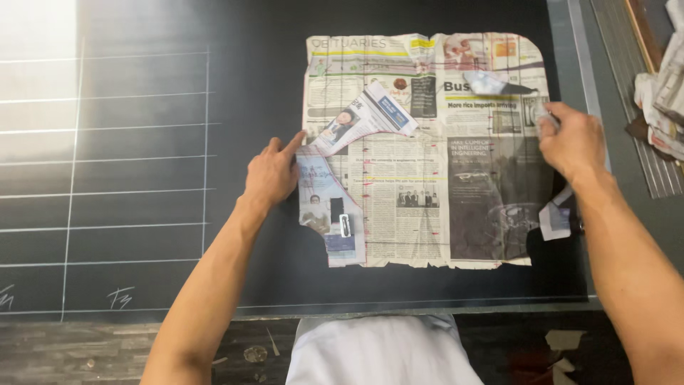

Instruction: The person uses a metal ruler and a white pencil to draw straight lines on a large dark sheet. They then place newspaper pieces on the sheet, adjust their positions, and use a tape measure to mark additional points on the sheet.

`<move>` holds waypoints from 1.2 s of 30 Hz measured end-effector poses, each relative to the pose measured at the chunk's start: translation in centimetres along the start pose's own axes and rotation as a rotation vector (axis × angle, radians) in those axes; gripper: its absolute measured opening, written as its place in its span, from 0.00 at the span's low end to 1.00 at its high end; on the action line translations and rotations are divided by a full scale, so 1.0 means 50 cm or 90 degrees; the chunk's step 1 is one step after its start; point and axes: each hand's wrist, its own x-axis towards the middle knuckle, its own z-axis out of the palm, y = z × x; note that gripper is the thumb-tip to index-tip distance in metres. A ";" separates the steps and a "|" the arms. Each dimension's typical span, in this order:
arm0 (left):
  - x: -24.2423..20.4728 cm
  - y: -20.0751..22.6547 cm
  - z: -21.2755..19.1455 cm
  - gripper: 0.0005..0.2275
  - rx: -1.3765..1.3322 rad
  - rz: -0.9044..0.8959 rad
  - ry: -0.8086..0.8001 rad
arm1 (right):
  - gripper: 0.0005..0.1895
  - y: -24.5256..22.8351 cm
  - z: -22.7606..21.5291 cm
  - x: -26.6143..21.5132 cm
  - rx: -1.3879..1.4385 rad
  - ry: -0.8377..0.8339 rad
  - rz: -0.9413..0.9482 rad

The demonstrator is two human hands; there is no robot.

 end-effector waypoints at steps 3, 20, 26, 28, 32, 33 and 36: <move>0.018 -0.001 0.017 0.21 -0.014 0.008 0.006 | 0.23 -0.108 -0.011 0.015 0.170 -0.025 -0.030; 0.020 0.041 -0.072 0.05 0.092 0.140 0.071 | 0.44 -0.508 0.011 -0.233 0.351 -0.371 -0.361; 0.028 0.054 -0.072 0.06 0.109 0.148 0.069 | 0.27 -0.605 0.079 -0.303 0.326 -0.284 -0.418; 0.029 0.057 -0.083 0.05 0.119 0.151 0.063 | 0.16 -0.578 0.076 -0.280 0.410 -0.278 -0.354; 0.040 0.052 -0.107 0.05 0.123 0.139 0.072 | 0.11 -0.452 0.032 -0.215 0.503 -0.220 -0.174; 0.047 0.053 -0.107 0.05 0.116 0.147 0.091 | 0.10 -0.419 0.022 -0.200 0.520 -0.222 -0.083; 0.035 0.038 -0.123 0.05 0.115 0.138 0.133 | 0.12 -0.325 -0.007 -0.178 0.494 -0.114 -0.070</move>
